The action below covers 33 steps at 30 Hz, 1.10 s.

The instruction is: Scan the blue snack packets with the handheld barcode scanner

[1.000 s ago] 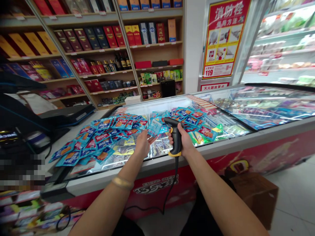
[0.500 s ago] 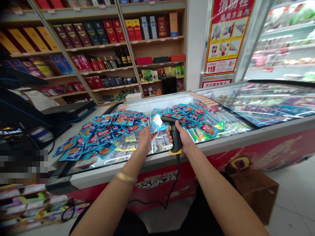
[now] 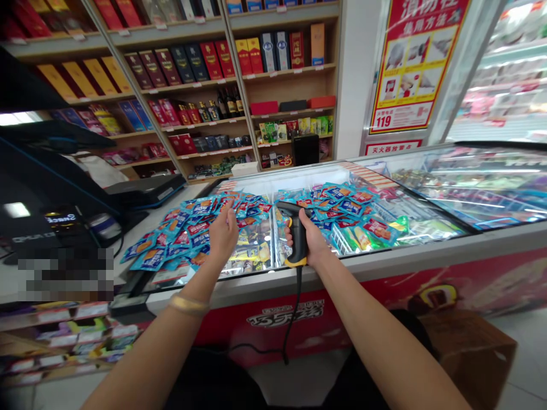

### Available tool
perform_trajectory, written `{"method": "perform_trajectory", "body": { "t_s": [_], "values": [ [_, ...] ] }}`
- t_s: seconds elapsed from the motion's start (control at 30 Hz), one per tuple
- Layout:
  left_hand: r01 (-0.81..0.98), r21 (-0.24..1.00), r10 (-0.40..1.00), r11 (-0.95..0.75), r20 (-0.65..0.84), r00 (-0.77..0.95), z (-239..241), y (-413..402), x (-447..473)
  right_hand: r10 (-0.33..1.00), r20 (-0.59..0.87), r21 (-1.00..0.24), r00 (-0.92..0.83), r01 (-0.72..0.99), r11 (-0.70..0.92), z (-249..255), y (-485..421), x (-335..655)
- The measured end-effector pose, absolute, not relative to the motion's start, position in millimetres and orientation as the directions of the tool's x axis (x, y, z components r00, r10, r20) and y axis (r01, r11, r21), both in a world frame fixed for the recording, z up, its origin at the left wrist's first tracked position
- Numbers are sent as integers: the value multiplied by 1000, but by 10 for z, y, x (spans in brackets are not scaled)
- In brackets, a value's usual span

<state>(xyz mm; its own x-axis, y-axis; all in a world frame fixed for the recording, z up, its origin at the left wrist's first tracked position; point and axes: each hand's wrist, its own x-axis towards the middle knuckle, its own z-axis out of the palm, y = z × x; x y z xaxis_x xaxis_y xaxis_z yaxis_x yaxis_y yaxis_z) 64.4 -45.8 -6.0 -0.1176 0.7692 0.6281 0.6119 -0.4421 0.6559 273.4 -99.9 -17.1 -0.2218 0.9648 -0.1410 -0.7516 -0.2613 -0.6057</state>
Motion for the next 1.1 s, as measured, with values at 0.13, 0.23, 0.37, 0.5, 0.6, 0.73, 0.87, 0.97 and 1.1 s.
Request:
{"method": "perform_trajectory", "body": {
  "t_s": [0.13, 0.23, 0.37, 0.5, 0.6, 0.73, 0.87, 0.97, 1.1],
  "values": [
    [940, 288, 813, -181, 581, -22, -50, -465, 230, 944, -149, -580, -295, -747, -325, -158, -943, 2427],
    [997, 71, 882, -33, 471, -4, -211, -543, 138, 934, -146, -581, -327, -736, -349, -164, -946, 2327],
    [999, -34, 873, -8, 487, 24, -345, -613, 178, 934, -164, -583, -318, -732, -352, -173, -957, 2339],
    [1000, -13, 852, -19, 524, 23, -319, -614, 212, 934, -191, -572, -301, -739, -355, -160, -965, 2375],
    [997, 33, 839, -63, 543, 35, -289, -598, 241, 935, -188, -581, -301, -734, -353, -149, -972, 2451],
    [964, 141, 812, -224, 574, 105, -280, -529, 459, 955, -167, -613, -243, -734, -294, -164, -964, 2754],
    [813, 330, 794, -479, 557, 242, -284, -372, 1006, 983, -152, -633, -107, -753, -180, -203, -983, 3180],
    [665, 481, 799, -571, 512, 315, -271, -217, 1534, 989, -148, -632, -12, -768, -104, -227, -1040, 3399],
    [589, 583, 825, -560, 455, 334, -248, 0, 2091, 985, -174, -633, 19, -768, -97, -249, -1105, 3480]
  ]
}}
